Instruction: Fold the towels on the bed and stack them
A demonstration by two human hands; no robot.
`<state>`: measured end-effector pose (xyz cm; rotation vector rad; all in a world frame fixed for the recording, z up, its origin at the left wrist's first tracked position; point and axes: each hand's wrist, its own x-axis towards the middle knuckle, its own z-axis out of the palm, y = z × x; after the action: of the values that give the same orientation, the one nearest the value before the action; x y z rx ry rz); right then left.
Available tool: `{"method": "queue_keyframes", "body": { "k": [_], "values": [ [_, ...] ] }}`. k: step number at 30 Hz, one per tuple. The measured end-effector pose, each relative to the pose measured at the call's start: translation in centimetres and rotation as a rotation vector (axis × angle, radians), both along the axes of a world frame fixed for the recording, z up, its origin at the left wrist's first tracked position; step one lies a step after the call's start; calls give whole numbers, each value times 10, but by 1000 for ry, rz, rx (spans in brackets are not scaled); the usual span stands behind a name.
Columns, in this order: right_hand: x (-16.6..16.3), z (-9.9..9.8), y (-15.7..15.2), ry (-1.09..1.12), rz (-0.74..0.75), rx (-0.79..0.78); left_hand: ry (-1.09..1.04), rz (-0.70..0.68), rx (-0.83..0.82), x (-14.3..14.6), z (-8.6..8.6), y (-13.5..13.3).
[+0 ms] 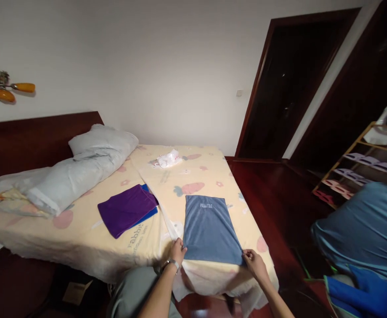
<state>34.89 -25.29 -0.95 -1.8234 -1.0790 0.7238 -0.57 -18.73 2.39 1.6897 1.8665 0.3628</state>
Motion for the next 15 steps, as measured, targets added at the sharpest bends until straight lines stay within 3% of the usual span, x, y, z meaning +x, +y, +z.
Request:
{"method": "queue_keyframes", "body": {
  "k": [4,7,9,11,15],
  "values": [
    [8,-5,-7,-154,62,132,26,-226,260,-13,16,-8],
    [14,-9,-11,-176,247,190,35,-451,231,-21,22,-12],
    [16,-11,-12,-130,318,173,41,-507,171,-22,20,-12],
    [18,-10,-9,-51,306,123,9,-439,130,-20,14,-8],
    [20,-5,6,48,186,5,-151,-153,61,-10,-2,7]
  ]
}}
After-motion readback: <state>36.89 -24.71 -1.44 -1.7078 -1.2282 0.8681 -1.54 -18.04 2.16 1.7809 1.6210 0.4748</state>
